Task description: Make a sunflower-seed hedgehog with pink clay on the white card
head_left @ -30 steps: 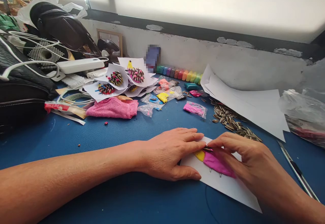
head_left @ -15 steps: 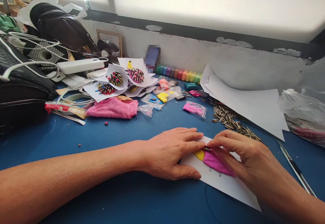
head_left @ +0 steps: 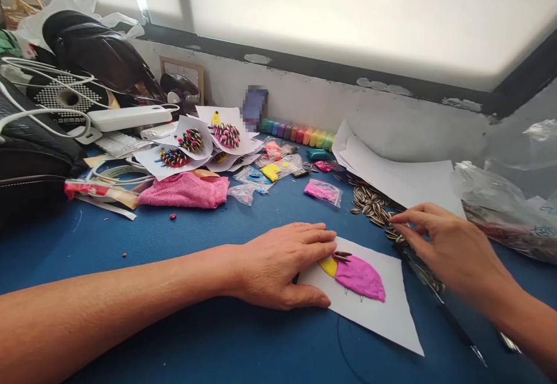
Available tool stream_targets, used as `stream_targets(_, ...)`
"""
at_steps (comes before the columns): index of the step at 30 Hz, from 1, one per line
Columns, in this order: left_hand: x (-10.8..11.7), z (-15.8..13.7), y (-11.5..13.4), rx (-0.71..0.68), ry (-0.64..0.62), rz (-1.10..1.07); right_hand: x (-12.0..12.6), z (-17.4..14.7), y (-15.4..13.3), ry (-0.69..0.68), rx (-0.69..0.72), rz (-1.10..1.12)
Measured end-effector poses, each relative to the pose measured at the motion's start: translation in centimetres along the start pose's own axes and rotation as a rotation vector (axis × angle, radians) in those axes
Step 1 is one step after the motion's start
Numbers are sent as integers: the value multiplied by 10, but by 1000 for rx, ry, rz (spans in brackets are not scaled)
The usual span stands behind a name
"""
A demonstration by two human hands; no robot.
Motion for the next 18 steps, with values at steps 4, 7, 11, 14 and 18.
stream_targets(4,1,0,1,9,-2,-5,-19,0,-1,-46,41,12)
stream_targets(7,0,0,1,17,-12,-7,-26,0,-4,-71,69,16)
stream_targets(11,0,0,0,27,-15,-10,-30,1,-7,-88,101,25)
stream_targets(14,-1,0,0,35,-18,-8,-32,3,-11,-89,119,35)
stream_targets(18,-1,-1,0,42,-22,-1,-36,7,-16,-76,141,36)
Point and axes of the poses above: each hand's wrist, its own z-axis towards the middle knuckle, its own x-axis out of the back of the hand, y = z × x, the point moved 7 cm from there along z, towards the middle knuckle, and after that the axes turned 15 degrees about -z, right-handed, at the moved point
